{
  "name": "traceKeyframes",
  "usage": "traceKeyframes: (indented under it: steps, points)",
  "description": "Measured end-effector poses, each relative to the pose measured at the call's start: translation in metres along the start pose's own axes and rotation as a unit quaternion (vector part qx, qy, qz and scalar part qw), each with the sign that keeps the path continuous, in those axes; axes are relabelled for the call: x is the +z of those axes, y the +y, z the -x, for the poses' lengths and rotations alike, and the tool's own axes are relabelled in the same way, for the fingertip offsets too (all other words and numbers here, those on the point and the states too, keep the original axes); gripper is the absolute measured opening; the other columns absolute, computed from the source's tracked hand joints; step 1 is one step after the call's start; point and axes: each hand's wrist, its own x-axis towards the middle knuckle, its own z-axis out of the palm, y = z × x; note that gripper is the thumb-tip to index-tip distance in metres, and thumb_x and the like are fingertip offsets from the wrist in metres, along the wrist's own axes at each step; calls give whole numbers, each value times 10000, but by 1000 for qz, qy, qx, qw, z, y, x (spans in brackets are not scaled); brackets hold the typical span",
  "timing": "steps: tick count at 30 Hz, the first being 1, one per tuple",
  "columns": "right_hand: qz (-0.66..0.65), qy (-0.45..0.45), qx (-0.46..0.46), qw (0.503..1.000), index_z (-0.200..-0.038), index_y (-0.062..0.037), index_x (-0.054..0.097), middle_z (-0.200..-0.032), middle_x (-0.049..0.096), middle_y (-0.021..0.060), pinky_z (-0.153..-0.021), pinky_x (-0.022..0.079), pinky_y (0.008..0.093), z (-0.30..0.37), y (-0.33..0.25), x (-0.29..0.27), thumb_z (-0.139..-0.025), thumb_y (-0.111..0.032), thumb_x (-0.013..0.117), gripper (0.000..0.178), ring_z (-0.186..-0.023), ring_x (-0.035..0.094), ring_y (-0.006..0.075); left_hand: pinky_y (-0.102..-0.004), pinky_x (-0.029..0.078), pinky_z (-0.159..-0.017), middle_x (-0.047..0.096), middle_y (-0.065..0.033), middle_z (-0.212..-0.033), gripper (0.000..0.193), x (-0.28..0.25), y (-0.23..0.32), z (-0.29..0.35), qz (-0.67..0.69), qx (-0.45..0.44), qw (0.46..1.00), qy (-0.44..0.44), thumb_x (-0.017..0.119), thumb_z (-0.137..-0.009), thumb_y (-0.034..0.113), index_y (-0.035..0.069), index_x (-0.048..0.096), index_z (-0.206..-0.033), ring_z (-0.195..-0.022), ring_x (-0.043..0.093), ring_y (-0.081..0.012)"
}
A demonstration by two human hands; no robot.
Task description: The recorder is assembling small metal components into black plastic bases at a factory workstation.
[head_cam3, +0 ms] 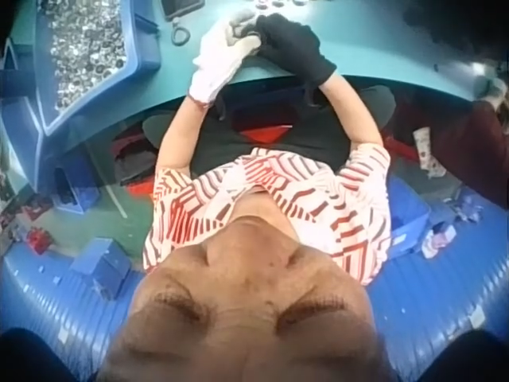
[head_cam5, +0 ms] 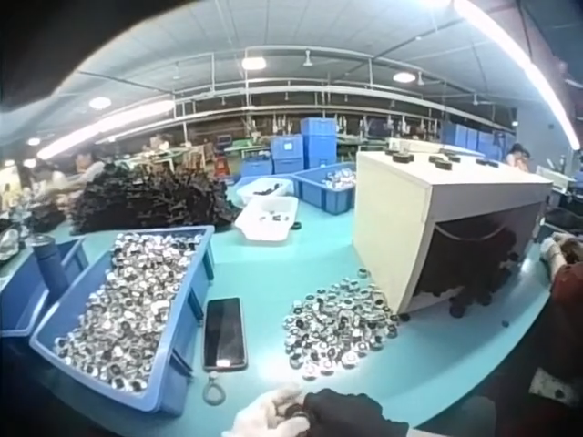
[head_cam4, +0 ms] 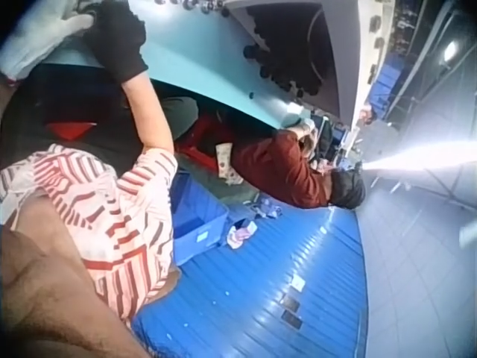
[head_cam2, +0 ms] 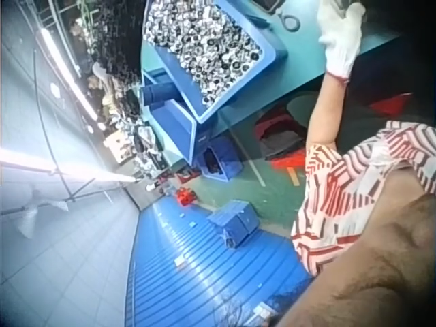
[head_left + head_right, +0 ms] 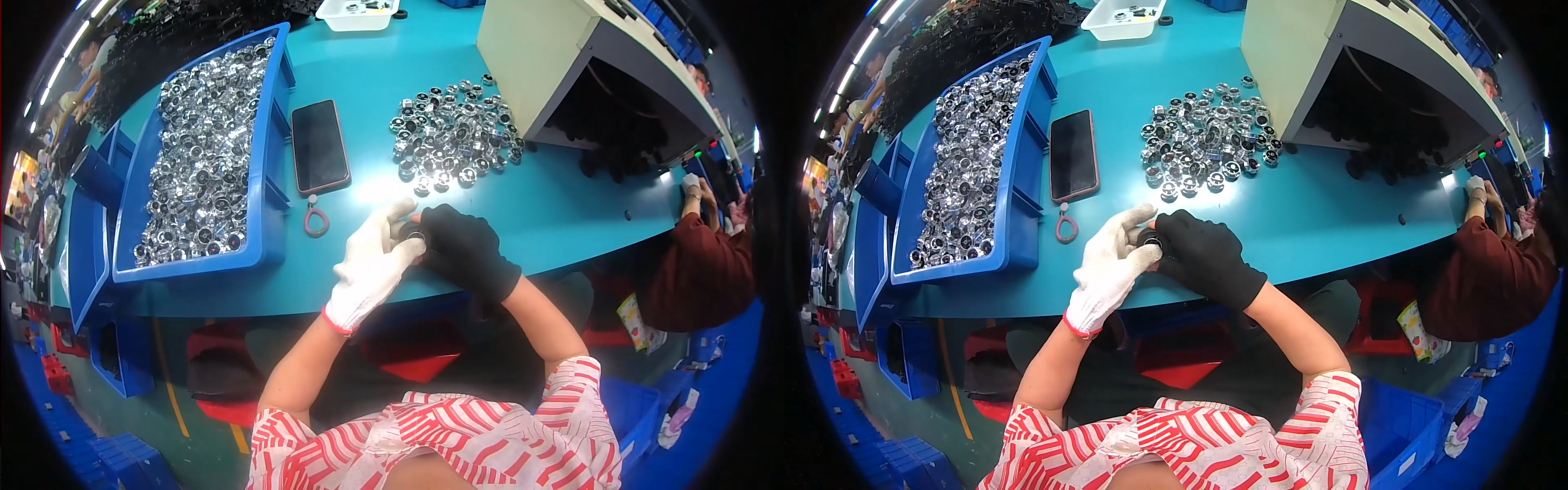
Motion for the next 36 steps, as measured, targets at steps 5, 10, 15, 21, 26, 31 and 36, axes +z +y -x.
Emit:
traceKeyframes:
  steps: [5, 10, 15, 21, 26, 31, 36]
  points:
    - [16, -1, -31, 999, -1003, -106, 572, -810, 600, 48, -526, 475, 342, 5, 7, 4, -692, -288, 774, 413, -660, 633, 243, -263, 500, -739, 583, -119, -992, 593, -1, 6, 0, -23, -26, 999, -13, 574, -776, -45, -103, 358, -1325, -784, 570, -142]
    - [-66, 21, 19, 997, -1009, -93, 586, -808, 614, 57, -542, 480, 344, 2, 3, 0, -693, -306, 774, 425, -661, 635, 249, -275, 520, -773, 587, -168, -1055, 538, -15, 2, -8, 86, -36, 994, -63, 562, -836, -9, -123, 345, -1315, -874, 610, -177]
    - [-94, 9, 42, 995, -1037, -86, 587, -806, 624, 75, -565, 485, 351, 1, 2, -8, -701, -335, 771, 456, -668, 638, 256, -324, 557, -767, 581, -202, -1056, 466, -22, 1, -4, 172, -48, 981, -69, 536, -864, 8, -131, 363, -1274, -851, 658, -257]
    - [-106, 5, 58, 993, -986, -66, 600, -756, 615, 100, -567, 472, 357, 0, 0, -8, -742, -392, 733, 428, -639, 622, 264, -342, 543, -791, 576, -188, -1102, 469, -22, -5, -3, 156, -46, 984, -78, 579, -873, 95, -115, 409, -1256, -890, 633, -202]
    - [-324, -85, 214, 918, -876, -10, 642, -616, 592, 93, -525, 424, 299, -2, -5, -19, -893, -470, 539, 472, -546, 565, 174, -325, 491, -891, 540, -172, -1202, 435, -15, 7, 5, 35, 25, 998, -47, 531, -859, 18, -86, 438, -1271, -1081, 565, -220]
    - [-306, -66, 224, 923, -713, -2, 645, -525, 560, 55, -493, 416, 265, -4, -5, -19, -966, -515, 368, 636, -470, 539, 132, -284, 538, -757, 607, -163, -1107, 420, -10, 4, 7, 19, -7, 1000, -24, 581, -843, 63, -86, 478, -1222, -952, 632, -210]
    - [-416, -98, 266, 864, -740, 2, 642, -543, 563, 55, -478, 414, 263, -5, 6, -16, -968, -499, 377, 611, -476, 531, 121, -274, 561, -675, 625, -165, -1049, 455, -24, -7, -2, 158, -33, 985, -62, 649, -840, 159, -87, 493, -1189, -820, 660, -199]
